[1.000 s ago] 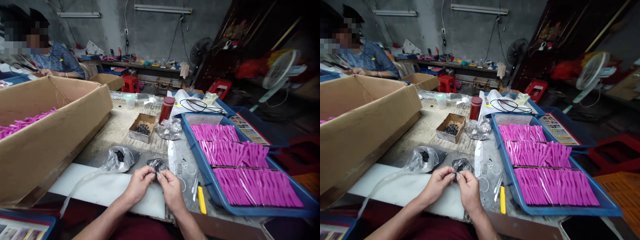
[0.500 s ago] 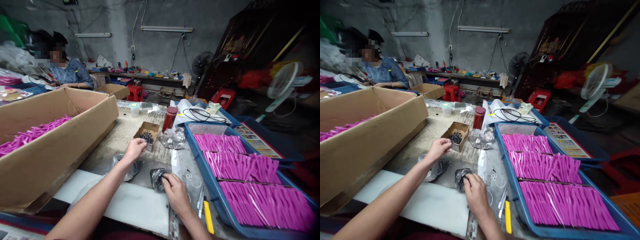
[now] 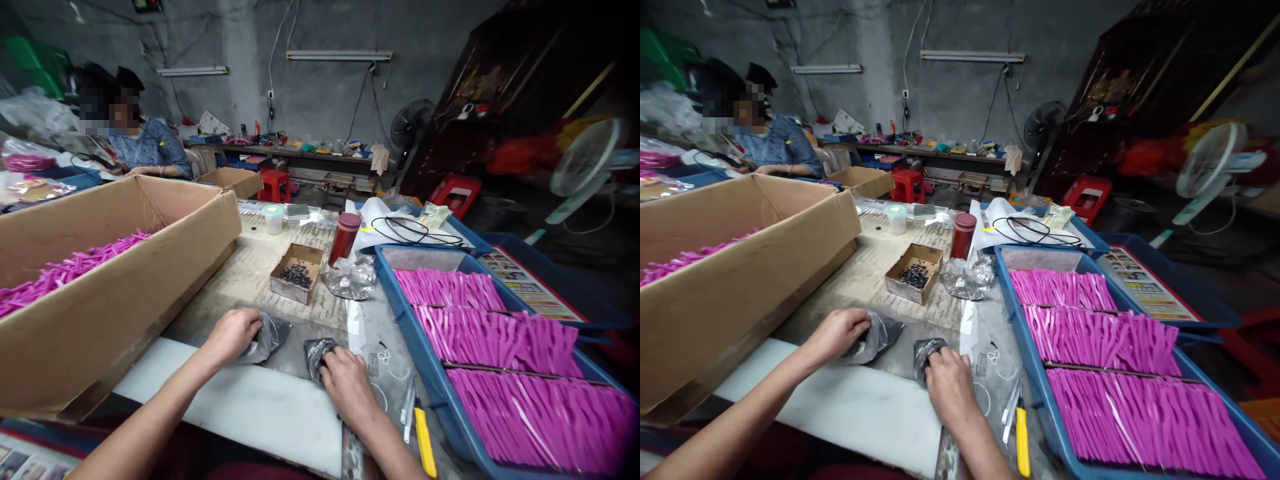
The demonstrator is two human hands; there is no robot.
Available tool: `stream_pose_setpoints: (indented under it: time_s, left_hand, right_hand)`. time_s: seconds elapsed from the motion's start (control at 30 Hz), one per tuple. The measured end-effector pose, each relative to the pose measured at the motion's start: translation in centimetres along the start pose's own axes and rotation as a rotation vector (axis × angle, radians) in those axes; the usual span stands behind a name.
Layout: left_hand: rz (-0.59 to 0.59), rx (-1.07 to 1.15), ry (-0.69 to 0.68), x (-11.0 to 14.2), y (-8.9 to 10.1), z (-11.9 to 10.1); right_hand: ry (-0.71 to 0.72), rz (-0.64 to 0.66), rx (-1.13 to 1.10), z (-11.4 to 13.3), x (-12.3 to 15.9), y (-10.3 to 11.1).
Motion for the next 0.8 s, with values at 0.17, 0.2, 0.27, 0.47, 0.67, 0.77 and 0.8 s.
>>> stream_pose_setpoints:
  time_s: [0.17,0.2,0.27,0.47,0.67,0.77,0.8]
  left_hand:
    - [0.157,-0.257,0.058,-0.1,-2.8,1.2]
    - [0.155,-0.281,0.072,-0.3,-3.0,1.1]
    - [0.155,-0.295,0.099,-0.7,-3.2,0.9]
    - [0.163,-0.317,0.142,-0.8,-2.8,0.1]
    - [0.127,-0.31,0.145,0.3,-2.6,0.2]
    - [0.132,-0.283,0.125,0.4,-2.6,0.4]
    - [0.141,-0.275,0.114,0.3,-2.6,0.5]
  right_hand:
    - [-0.039,0.068,0.065,0.3,-0.5,-0.2]
    - [-0.042,0.078,0.073,0.3,-0.5,-0.2]
    - [-0.044,0.093,0.083,0.4,-0.6,-0.3]
    - [-0.043,0.091,0.112,0.5,-0.7,-0.4]
    - [-0.025,0.043,0.099,0.5,-0.4,-0.4]
    - [-0.02,0.015,0.072,0.3,-0.3,-0.4]
    - [-0.018,0.006,0.062,0.3,-0.2,-0.3]
Point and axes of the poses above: each hand's wrist, its own x-axis away from the middle knuckle, its own y-axis out of the back of the hand, z = x × y, the point moved 6 cm from there along -x, towards the middle knuckle, and after that the axes turned 15 degrees about z, right-handed, at the moved point
